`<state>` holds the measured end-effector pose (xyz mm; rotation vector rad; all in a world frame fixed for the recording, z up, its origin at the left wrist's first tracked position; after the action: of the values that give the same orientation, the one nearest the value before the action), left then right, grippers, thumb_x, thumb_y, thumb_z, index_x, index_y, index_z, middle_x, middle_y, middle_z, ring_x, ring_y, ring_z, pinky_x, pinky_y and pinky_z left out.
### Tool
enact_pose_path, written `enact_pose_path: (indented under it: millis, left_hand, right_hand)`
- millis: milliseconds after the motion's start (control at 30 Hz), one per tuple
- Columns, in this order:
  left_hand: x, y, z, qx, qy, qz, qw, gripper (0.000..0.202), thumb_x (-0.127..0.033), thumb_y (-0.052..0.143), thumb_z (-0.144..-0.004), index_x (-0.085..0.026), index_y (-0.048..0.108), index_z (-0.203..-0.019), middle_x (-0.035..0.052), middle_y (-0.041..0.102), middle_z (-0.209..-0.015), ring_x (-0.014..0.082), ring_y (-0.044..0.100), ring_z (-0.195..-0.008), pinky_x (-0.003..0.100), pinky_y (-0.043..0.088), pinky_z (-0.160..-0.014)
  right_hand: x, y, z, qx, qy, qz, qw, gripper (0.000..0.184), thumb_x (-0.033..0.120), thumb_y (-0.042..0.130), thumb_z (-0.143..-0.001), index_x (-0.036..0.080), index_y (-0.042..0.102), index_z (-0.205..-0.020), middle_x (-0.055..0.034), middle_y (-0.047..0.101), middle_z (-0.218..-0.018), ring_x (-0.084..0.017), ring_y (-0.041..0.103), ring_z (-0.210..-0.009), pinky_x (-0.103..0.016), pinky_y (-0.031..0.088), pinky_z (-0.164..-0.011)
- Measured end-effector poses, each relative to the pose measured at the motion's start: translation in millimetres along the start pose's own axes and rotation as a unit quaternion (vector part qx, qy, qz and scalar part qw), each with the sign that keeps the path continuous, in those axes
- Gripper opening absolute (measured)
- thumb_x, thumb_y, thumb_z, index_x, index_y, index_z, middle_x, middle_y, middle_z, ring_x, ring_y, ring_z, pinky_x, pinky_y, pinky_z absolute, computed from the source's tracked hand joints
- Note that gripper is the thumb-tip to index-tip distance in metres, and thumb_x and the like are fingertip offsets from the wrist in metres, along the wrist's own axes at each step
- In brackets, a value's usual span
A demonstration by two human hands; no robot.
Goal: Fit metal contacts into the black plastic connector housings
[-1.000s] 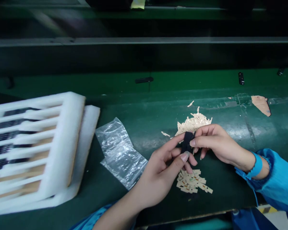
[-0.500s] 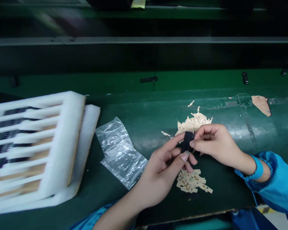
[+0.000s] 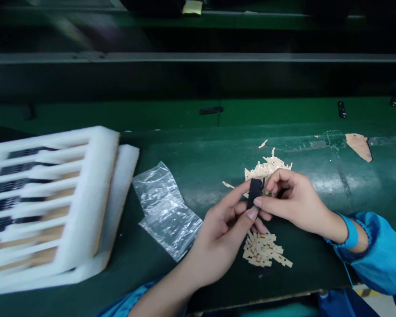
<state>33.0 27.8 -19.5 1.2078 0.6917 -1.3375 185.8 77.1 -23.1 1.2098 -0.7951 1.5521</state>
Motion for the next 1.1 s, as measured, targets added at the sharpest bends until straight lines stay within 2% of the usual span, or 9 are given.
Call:
enact_pose_path:
  millis: [133, 267, 400, 500, 700, 800, 967, 1033, 1100]
  left_hand:
    - [-0.4, -2.4, -2.1, 0.014, 0.025, 0.014, 0.999, 0.05, -0.021, 0.064, -0.103, -0.018, 0.053, -0.152, 0.0037, 0.079, -0.088, 0.0145, 0.075, -0.068, 0.028, 0.063, -0.069]
    - [2.1, -2.9, 0.2, 0.044, 0.028, 0.011, 0.999, 0.05, -0.019, 0.06, -0.105, -0.026, 0.053, -0.154, 0.0012, 0.076, -0.087, 0.0105, 0.071, -0.063, 0.024, 0.061, -0.066]
    - [5.0, -4.1, -0.3, 0.052, 0.016, 0.016, 0.998, 0.049, -0.022, 0.062, -0.105, -0.031, 0.056, -0.153, 0.0005, 0.075, -0.086, 0.0079, 0.067, -0.061, 0.021, 0.059, -0.064]
    - [6.8, -2.7, -4.2, 0.067, 0.005, 0.055, 0.996, 0.047, -0.026, 0.065, -0.104, -0.034, 0.059, -0.15, 0.0006, 0.076, -0.084, 0.0067, 0.066, -0.058, 0.018, 0.057, -0.061]
    - [12.4, -2.4, -13.2, 0.021, -0.008, 0.125, 0.992, 0.035, -0.037, 0.07, -0.101, -0.031, 0.073, -0.135, -0.0005, 0.072, -0.07, 0.0078, 0.065, -0.052, 0.016, 0.054, -0.053]
    - [11.3, -2.6, -12.7, 0.015, -0.009, 0.142, 0.99, 0.033, -0.037, 0.074, -0.098, -0.03, 0.076, -0.13, -0.0014, 0.069, -0.067, 0.007, 0.061, -0.049, 0.014, 0.051, -0.049]
    - [11.8, 1.6, -12.0, 0.09, -0.109, 0.217, 0.966, 0.037, -0.033, 0.077, -0.096, -0.026, 0.076, -0.132, -0.0035, 0.06, -0.058, 0.0014, 0.04, -0.035, 0.011, 0.037, -0.038]
    - [11.9, 3.5, -13.3, 0.121, -0.136, 0.242, 0.953, 0.039, -0.032, 0.078, -0.094, -0.025, 0.076, -0.132, -0.0043, 0.057, -0.055, 0.0007, 0.034, -0.033, 0.011, 0.035, -0.037]
    - [11.9, 2.7, -15.6, 0.125, -0.141, 0.257, 0.948, 0.04, -0.03, 0.08, -0.092, -0.023, 0.077, -0.131, -0.0048, 0.055, -0.054, 0.0006, 0.032, -0.033, 0.012, 0.036, -0.037]
  right_hand:
    - [4.3, 1.5, -3.5, 0.035, -0.021, -0.02, 0.999, 0.025, 0.033, 0.087, -0.079, 0.019, 0.066, -0.077, 0.0033, 0.064, -0.062, -0.012, 0.06, -0.057, -0.026, 0.044, -0.055]
    - [3.9, 2.9, -6.8, 0.068, 0.007, -0.055, 0.996, 0.029, 0.04, 0.086, -0.08, 0.018, 0.07, -0.071, 0.0019, 0.065, -0.061, -0.01, 0.056, -0.055, -0.025, 0.045, -0.053]
    - [-4.0, 0.2, -8.6, 0.069, 0.048, -0.061, 0.995, 0.031, 0.044, 0.085, -0.081, 0.017, 0.072, -0.072, 0.0007, 0.066, -0.065, -0.01, 0.056, -0.055, -0.023, 0.049, -0.05]
    - [-5.9, -2.3, -9.3, 0.063, 0.043, -0.05, 0.996, 0.031, 0.045, 0.082, -0.084, 0.018, 0.073, -0.073, 0.0003, 0.065, -0.066, -0.011, 0.057, -0.057, -0.023, 0.05, -0.049]
    - [5.9, -1.5, -4.8, 0.031, -0.059, -0.024, 0.997, 0.026, 0.038, 0.082, -0.085, 0.018, 0.071, -0.072, 0.0025, 0.062, -0.064, -0.01, 0.052, -0.057, -0.024, 0.044, -0.054]
    - [6.4, -2.0, -4.9, 0.019, -0.08, -0.001, 0.997, 0.027, 0.038, 0.087, -0.08, 0.018, 0.071, -0.072, 0.0029, 0.06, -0.064, -0.01, 0.05, -0.056, -0.024, 0.041, -0.052]
    - [3.4, -1.3, -11.1, 0.078, -0.059, 0.003, 0.995, 0.039, 0.046, 0.092, -0.073, 0.017, 0.066, -0.067, 0.0011, 0.062, -0.064, -0.011, 0.05, -0.058, -0.025, 0.041, -0.053]
    - [4.9, -1.7, -12.4, 0.109, -0.052, 0.014, 0.993, 0.043, 0.049, 0.09, -0.076, 0.017, 0.064, -0.065, 0.0021, 0.059, -0.063, -0.01, 0.047, -0.056, -0.024, 0.037, -0.051]
    - [8.3, -4.7, -12.9, 0.124, -0.053, 0.034, 0.99, 0.045, 0.053, 0.083, -0.084, 0.017, 0.063, -0.065, 0.0018, 0.057, -0.063, -0.01, 0.048, -0.057, -0.024, 0.038, -0.051]
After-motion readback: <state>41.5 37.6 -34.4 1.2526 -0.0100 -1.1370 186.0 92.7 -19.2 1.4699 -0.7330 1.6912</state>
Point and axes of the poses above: each hand's wrist, its own z-axis away from the middle knuckle, its own y-axis out of the palm, x = y × z, the point moved 6 cm from there along -z, towards the middle knuckle
